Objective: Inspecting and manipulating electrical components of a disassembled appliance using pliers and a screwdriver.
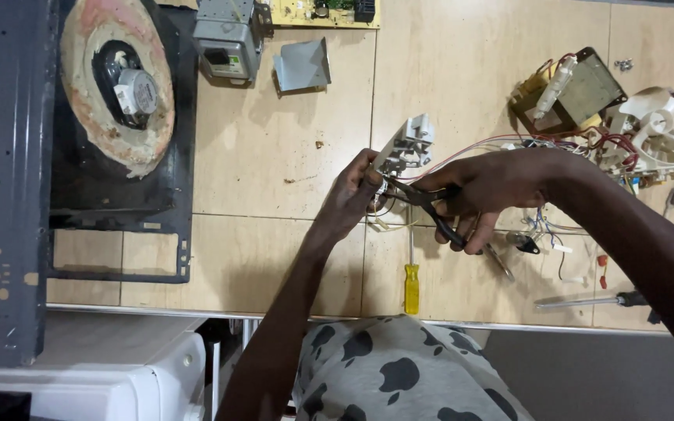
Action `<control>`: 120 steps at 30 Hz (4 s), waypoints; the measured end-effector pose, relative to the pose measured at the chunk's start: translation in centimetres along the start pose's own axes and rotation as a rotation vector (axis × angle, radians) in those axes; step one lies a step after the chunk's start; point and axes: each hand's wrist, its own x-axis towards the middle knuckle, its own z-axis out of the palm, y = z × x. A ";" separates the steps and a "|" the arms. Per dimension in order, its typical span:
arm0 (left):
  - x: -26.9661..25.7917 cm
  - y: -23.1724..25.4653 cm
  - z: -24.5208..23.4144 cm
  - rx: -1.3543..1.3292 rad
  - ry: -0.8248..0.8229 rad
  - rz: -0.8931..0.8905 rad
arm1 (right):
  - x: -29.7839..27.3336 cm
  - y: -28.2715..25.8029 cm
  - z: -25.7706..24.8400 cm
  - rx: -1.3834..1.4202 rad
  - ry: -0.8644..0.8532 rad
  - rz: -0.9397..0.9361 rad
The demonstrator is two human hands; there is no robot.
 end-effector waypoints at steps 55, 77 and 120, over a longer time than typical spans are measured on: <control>-0.3 0.4 0.1 -0.021 0.011 -0.019 | 0.8 -1.6 1.3 0.031 -0.036 0.087; 0.0 1.9 0.9 -0.011 -0.038 -0.081 | 2.5 -4.7 -0.9 -0.233 -0.185 0.148; -1.3 1.4 3.1 -0.106 0.214 0.074 | 8.3 19.0 8.8 -0.055 0.756 -0.338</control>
